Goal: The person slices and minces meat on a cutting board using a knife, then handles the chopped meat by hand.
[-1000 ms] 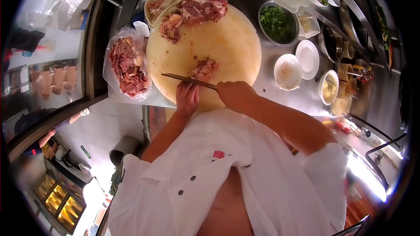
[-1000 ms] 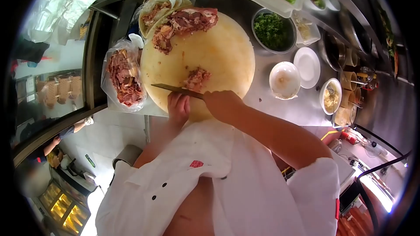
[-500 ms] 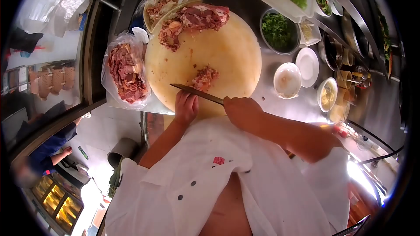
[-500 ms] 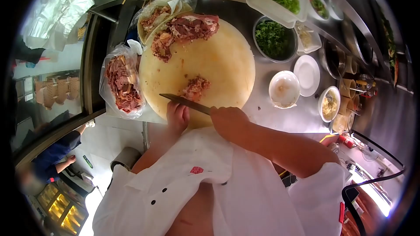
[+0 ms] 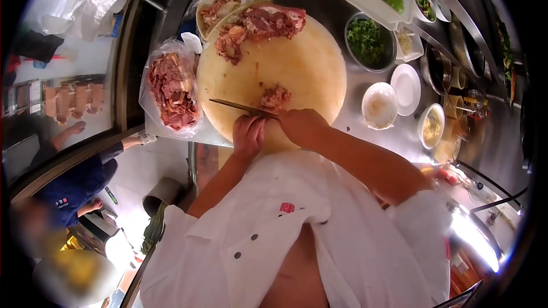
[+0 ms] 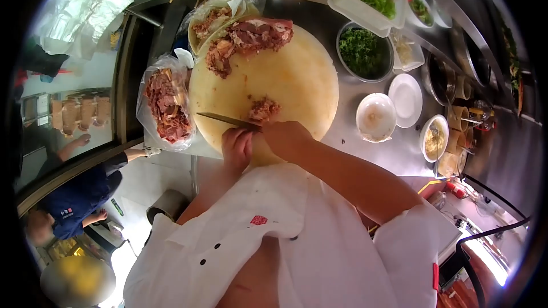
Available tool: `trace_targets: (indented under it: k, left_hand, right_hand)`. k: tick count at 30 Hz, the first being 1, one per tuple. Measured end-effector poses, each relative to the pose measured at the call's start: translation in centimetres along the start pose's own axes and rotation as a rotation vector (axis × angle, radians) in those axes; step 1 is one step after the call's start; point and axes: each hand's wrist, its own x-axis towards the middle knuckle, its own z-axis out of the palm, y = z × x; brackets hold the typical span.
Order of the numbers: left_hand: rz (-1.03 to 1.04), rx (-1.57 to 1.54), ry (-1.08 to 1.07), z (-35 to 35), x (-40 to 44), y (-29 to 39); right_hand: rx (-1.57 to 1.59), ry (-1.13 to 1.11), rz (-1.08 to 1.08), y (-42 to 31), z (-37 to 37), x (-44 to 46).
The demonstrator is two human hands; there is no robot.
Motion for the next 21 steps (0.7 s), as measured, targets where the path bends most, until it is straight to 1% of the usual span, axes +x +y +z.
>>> trace_targets:
  k: [3,5,6,9,12,16,21]
  left_hand:
    - [-0.044,0.056,0.003,0.5,-1.1,0.3]
    - [-0.069,0.081,-0.028,0.6,-1.3,0.1]
    - [-0.067,0.079,-0.032,0.6,-1.3,0.0]
    - [-0.068,0.067,-0.045,0.6,-1.5,-0.1]
    - [-0.079,0.051,-0.052,0.5,-1.2,-0.1]
    - [-0.091,0.014,-0.059,0.5,-1.1,-0.3]
    - [-0.059,-0.018,-0.005,0.7,-1.0,-0.4]
  right_hand:
    - [0.010,-0.029,-0.009,-0.5,-1.6,-4.6]
    - [0.017,-0.091,0.068,-0.9,-2.6,-6.8]
    - [0.024,-0.123,0.105,-1.0,-2.9,-7.5]
    - [0.014,-0.120,0.108,-0.6,-3.3,-8.8]
    - [0.057,-0.145,0.134,-0.8,-3.2,-8.0]
    - [0.067,-0.041,0.044,-0.5,-0.9,-6.0]
    - [0.109,0.036,-0.061,-0.8,1.2,-0.2]
